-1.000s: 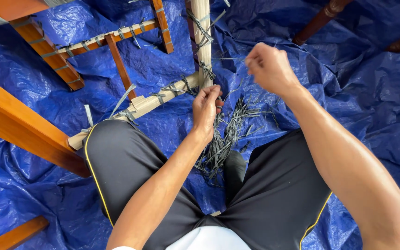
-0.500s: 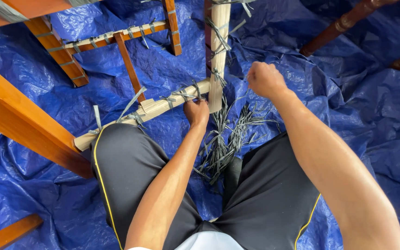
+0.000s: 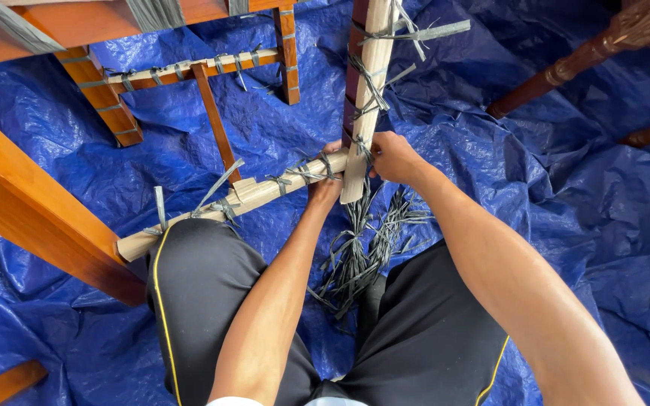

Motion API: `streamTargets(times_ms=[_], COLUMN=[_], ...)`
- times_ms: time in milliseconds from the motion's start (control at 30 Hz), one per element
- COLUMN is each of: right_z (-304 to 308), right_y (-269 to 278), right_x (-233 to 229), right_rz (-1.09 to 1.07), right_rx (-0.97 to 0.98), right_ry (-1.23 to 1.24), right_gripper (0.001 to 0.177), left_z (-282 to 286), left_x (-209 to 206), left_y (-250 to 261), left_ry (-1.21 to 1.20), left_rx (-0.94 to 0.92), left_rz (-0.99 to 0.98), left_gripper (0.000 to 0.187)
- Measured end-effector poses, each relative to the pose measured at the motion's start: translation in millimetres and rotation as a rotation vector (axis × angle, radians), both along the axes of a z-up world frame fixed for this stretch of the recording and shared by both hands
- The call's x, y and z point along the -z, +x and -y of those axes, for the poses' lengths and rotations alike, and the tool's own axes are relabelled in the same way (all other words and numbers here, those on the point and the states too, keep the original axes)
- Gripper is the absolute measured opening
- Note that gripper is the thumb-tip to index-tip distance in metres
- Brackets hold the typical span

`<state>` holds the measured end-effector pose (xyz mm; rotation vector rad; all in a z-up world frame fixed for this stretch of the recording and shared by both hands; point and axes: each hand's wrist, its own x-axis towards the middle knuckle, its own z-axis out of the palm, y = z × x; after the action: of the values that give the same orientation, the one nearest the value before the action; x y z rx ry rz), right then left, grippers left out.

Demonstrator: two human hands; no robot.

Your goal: The recorder is weaving or tying plastic strips onto the wooden frame of a chair.

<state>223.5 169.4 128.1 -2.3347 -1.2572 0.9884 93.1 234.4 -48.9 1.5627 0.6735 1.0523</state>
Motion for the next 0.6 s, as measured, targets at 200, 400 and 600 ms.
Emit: streamTargets(times_ms=[200,400,600], right_z=[6,32,58], right_y=[-4,-2,-18], right_x=[-11,-18,-41], right_rz=[0.026,0.135,0.267], right_rx=[-0.023,-0.123,-0.149], right_ry=[-0.01,0.154,0.179], right_gripper=[0.018,0.017,0.013], left_z=[12,30,47], left_x=[70,-3,-60], left_y=[1,-19,-34], left_ry=[0.125,-0.066,-0.232], left_rx=[-0.191,-0.331,-0.342], left_rz=[-0.263,-0.476,-0.168], left_gripper=[0.038,0.016,0.025])
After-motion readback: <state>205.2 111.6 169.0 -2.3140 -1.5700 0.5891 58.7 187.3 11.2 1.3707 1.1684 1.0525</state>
